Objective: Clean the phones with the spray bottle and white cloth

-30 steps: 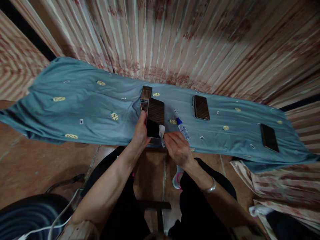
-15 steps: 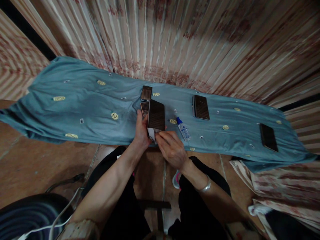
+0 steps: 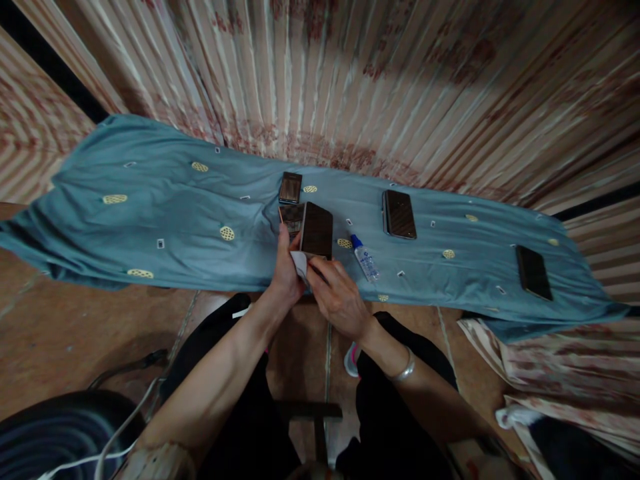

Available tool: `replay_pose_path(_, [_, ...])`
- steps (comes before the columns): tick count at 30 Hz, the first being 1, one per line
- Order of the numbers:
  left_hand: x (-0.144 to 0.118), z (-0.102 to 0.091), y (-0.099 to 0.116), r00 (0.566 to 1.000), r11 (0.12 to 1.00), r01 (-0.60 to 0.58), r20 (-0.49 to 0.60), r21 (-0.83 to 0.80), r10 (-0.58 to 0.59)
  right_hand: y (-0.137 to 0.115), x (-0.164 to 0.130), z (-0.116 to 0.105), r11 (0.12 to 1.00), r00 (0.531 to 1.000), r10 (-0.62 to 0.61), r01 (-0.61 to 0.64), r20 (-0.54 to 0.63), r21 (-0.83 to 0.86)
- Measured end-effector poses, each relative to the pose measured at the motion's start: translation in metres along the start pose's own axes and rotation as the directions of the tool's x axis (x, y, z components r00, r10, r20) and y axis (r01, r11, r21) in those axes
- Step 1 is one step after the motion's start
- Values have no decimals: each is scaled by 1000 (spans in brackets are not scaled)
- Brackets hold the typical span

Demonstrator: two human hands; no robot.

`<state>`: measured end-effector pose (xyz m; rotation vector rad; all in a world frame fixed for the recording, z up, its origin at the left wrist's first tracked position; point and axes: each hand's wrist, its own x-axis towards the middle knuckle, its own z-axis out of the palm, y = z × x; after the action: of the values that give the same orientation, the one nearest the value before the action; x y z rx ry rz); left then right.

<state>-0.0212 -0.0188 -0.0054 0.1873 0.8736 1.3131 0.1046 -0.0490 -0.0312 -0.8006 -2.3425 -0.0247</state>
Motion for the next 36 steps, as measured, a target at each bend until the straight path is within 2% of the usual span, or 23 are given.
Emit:
replay_pose_path(6, [0,3,-7,999,999,-1,-45,-38,-1,8,1,2,997,996,71,-69,47,-41])
replay_pose_path(10, [0,4,-11,999,997,-28,-42,-75,25,15,1,5,991,994,95,-90,45,-99])
replay_pose_path(13, [-3,4,-11,999,996,4,-31,-92,-7,20,2,5,985,990,129,-121,55,-124])
replay_pose_path(16, [-6,6,-11,999,995,38,-2,-92,-38,25,3,6,981,988,143,-132,66,-145])
replay_pose_path(21, [-9,6,-14,998,995,30,65,-90,-24,34,6,8,971,986,163,-153,45,-182])
replay_pose_path(28, [-10,2,-24,975,999,29,223,-28,-22,50,11,9,958,980,201,-197,-3,-208])
replay_pose_path(36, [-8,0,-29,975,1000,2,220,13,-5,63,13,7,949,966,259,-254,6,-190])
